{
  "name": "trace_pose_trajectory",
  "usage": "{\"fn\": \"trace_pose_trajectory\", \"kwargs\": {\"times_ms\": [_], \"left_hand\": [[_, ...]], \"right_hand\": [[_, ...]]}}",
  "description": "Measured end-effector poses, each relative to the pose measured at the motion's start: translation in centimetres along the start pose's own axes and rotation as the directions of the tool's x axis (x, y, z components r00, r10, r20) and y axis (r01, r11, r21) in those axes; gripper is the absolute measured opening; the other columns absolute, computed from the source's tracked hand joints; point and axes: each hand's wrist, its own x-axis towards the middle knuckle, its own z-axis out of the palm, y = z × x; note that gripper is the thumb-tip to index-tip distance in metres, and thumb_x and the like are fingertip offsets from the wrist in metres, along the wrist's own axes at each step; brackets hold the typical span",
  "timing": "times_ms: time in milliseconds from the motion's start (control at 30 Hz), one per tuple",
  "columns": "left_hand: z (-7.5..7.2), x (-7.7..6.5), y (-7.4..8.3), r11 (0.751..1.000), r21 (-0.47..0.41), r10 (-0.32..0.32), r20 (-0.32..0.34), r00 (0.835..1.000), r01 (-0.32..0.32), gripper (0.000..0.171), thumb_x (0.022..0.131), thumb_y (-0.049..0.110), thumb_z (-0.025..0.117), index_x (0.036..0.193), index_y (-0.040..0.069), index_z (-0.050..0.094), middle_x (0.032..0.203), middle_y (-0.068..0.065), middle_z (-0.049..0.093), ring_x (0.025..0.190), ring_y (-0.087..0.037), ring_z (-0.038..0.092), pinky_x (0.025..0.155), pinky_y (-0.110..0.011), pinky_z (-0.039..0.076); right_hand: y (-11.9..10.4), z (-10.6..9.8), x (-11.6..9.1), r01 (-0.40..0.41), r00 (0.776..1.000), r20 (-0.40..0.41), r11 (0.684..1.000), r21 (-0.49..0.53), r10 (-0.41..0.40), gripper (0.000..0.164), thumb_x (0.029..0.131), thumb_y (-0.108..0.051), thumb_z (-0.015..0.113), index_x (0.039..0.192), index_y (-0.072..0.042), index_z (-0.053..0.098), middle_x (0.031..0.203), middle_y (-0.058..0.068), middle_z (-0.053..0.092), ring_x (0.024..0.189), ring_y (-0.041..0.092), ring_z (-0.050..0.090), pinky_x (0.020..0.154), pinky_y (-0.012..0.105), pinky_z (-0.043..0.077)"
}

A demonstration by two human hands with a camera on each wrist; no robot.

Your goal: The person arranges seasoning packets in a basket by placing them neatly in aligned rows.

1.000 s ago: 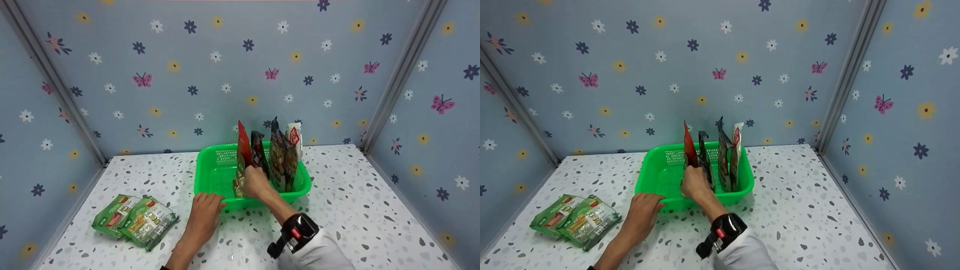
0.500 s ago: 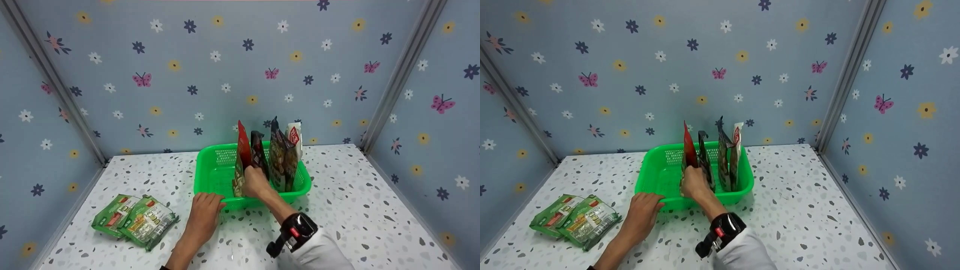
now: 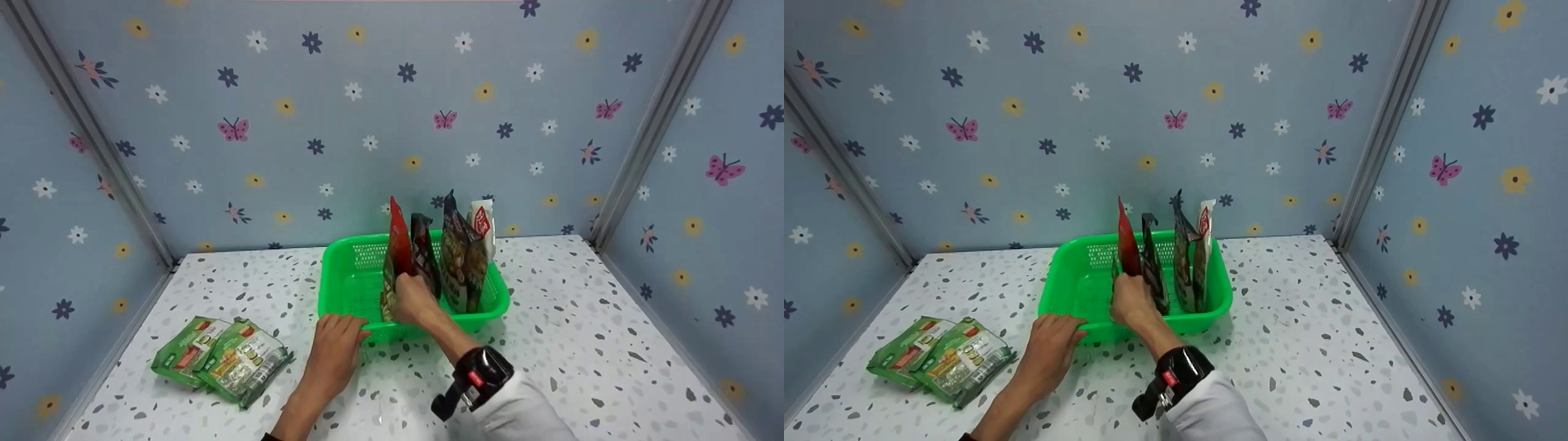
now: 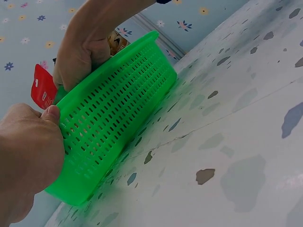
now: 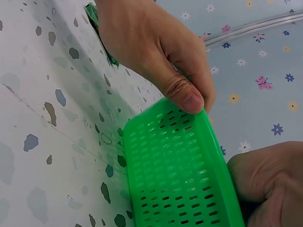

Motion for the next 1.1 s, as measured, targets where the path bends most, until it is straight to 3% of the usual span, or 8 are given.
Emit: {"fn": "trace_pose_trajectory", "kwargs": {"times_ms": [167,467,633,867,1100], "left_hand": [[0.0,0.0,-0.1,1.0,-0.008,-0.014,0.012,1.0,0.015,0.018,0.096,0.018,0.087,0.111,0.012,0.078,0.097,-0.001,0.078,0.093,-0.021,0.068,0.094,-0.042,0.051],[-0.1,0.0,0.0,0.999,0.005,-0.035,0.048,0.998,0.035,0.016,0.1,0.022,0.083,0.113,0.013,0.079,0.1,-0.001,0.079,0.096,-0.022,0.07,0.097,-0.043,0.052],[-0.1,0.1,0.0,0.999,0.005,-0.042,0.057,0.997,0.042,0.017,0.099,0.021,0.085,0.113,0.014,0.079,0.099,-0.001,0.079,0.096,-0.022,0.07,0.097,-0.043,0.053],[-0.2,0.1,0.0,0.999,-0.009,-0.052,0.058,0.997,0.053,0.016,0.099,0.019,0.085,0.112,0.013,0.078,0.099,0.0,0.079,0.095,-0.021,0.069,0.097,-0.043,0.052],[-0.1,0.0,-0.1,0.999,-0.013,-0.042,0.053,0.998,0.043,0.017,0.099,0.02,0.084,0.113,0.014,0.078,0.099,0.0,0.078,0.095,-0.021,0.068,0.098,-0.042,0.052]], "right_hand": [[-0.6,-0.7,-0.5,-0.001,1.0,0.004,1.0,0.008,0.001,0.032,0.096,0.011,0.067,0.085,-0.013,0.049,0.067,-0.001,0.036,0.058,0.018,0.037,0.053,0.038,0.031],[-1.7,-1.9,-1.7,0.016,1.0,-0.017,0.998,0.053,-0.015,0.049,0.092,0.018,0.054,0.073,-0.02,0.031,0.066,-0.007,0.018,0.059,0.012,0.017,0.054,0.033,0.02],[-1.8,-2.1,-1.9,0.012,1.0,-0.025,0.998,0.06,-0.01,0.048,0.095,0.016,0.057,0.075,-0.02,0.033,0.066,-0.007,0.02,0.058,0.013,0.02,0.054,0.033,0.022],[-1.9,-2.3,-1.9,-0.011,1.0,-0.021,0.995,0.104,0.013,0.041,0.103,0.002,0.063,0.075,-0.018,0.041,0.064,-0.005,0.027,0.054,0.014,0.026,0.054,0.034,0.026],[-2.1,-2.3,-2.2,-0.007,0.999,-0.042,0.99,0.139,0.012,0.051,0.11,-0.019,0.071,0.067,-0.02,0.044,0.059,-0.006,0.033,0.051,0.013,0.036,0.052,0.032,0.033]]}}
